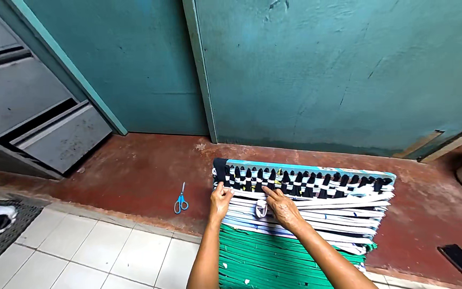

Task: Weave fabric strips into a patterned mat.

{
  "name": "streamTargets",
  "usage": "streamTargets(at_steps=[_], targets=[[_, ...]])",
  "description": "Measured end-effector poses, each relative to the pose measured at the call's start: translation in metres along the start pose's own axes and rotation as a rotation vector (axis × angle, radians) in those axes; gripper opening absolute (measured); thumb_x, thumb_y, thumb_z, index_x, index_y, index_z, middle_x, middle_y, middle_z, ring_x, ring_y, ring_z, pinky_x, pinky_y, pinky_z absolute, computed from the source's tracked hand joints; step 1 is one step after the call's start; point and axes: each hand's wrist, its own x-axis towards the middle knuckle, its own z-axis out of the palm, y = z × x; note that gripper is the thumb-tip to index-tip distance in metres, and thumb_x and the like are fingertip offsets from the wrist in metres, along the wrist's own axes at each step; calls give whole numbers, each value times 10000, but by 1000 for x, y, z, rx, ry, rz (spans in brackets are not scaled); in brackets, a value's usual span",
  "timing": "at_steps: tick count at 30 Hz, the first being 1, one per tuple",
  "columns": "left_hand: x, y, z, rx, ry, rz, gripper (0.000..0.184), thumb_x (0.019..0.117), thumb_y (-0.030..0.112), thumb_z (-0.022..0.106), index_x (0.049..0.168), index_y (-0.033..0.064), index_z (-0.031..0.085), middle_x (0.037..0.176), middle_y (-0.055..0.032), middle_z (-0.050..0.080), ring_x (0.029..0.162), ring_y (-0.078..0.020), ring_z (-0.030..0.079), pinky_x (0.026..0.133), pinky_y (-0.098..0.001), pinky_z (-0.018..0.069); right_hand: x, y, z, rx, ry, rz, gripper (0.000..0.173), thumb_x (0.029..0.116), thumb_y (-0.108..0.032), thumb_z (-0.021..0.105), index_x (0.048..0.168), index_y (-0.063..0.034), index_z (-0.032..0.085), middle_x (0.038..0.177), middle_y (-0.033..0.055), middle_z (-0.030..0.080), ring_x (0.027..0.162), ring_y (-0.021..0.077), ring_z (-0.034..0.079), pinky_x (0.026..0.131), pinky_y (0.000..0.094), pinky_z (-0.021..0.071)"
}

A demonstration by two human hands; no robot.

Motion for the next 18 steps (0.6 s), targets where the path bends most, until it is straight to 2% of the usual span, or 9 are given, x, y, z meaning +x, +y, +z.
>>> streamTargets(at_steps=[2,4,6,7,10,11,13,16,18], targets=[[0,-6,1,-45,-7,54,486,934,27,631,1360,-147,475,926,-74,694,748,-44,610,627,-214,476,-1,2,0,9,8,-2,107,895,69,615,832,72,701,1402,179,635,1051,403,700,766,481,586],[-2,-11,1,-13,-30,84,600,914,32,642,1426,-162,396,964,-88,701,807,-51,634,695,-213,502,-1,1,1,18,5,4,124,905,62,602,833,69,702,1410,173,630,1049,395,700,769,475,587],[-4,-8,-2,150,-40,74,654,931,45,666,1464,-179,360,1003,-172,714,925,-164,678,902,-323,534,-2,0,-4,54,-41,19,134,924,56,584,871,75,706,1445,168,604,1089,403,684,802,490,577],[-6,-5,-1,260,-21,73,629,947,56,666,1460,-176,386,1004,-213,718,939,-240,690,936,-400,529,-4,1,-7,73,-52,12,134,927,45,586,889,72,711,1452,166,600,1098,403,680,815,498,574],[-17,2,14,542,159,247,396,962,31,613,1314,-149,596,900,-280,714,815,-420,699,820,-580,537,-18,4,-15,158,3,-24,142,938,-4,603,913,72,720,1428,181,614,1109,396,685,888,488,569],[-20,1,23,573,218,374,324,944,23,594,1219,-134,665,898,-280,721,790,-430,712,767,-588,552,-25,5,-17,206,36,-24,150,944,-16,598,911,73,714,1412,192,622,1115,388,686,915,479,564],[-24,-2,46,557,243,608,281,911,44,562,1089,-100,726,948,-251,730,793,-385,727,696,-524,579,-43,8,-22,325,87,10,184,964,-25,568,962,80,718,1390,210,631,1189,372,667,992,474,541],[-34,1,88,451,37,748,283,875,23,579,1083,-93,732,1102,-250,727,962,-360,743,794,-487,607,-73,16,-24,421,185,77,232,975,-40,522,992,77,721,1353,213,654,1234,353,651,1032,481,520],[-39,4,117,419,-91,790,299,864,3,576,1101,-85,734,1152,-250,719,1016,-361,739,824,-493,606,-91,23,-29,459,230,138,250,982,-44,509,1003,81,724,1354,224,648,1228,340,657,1022,471,532]])
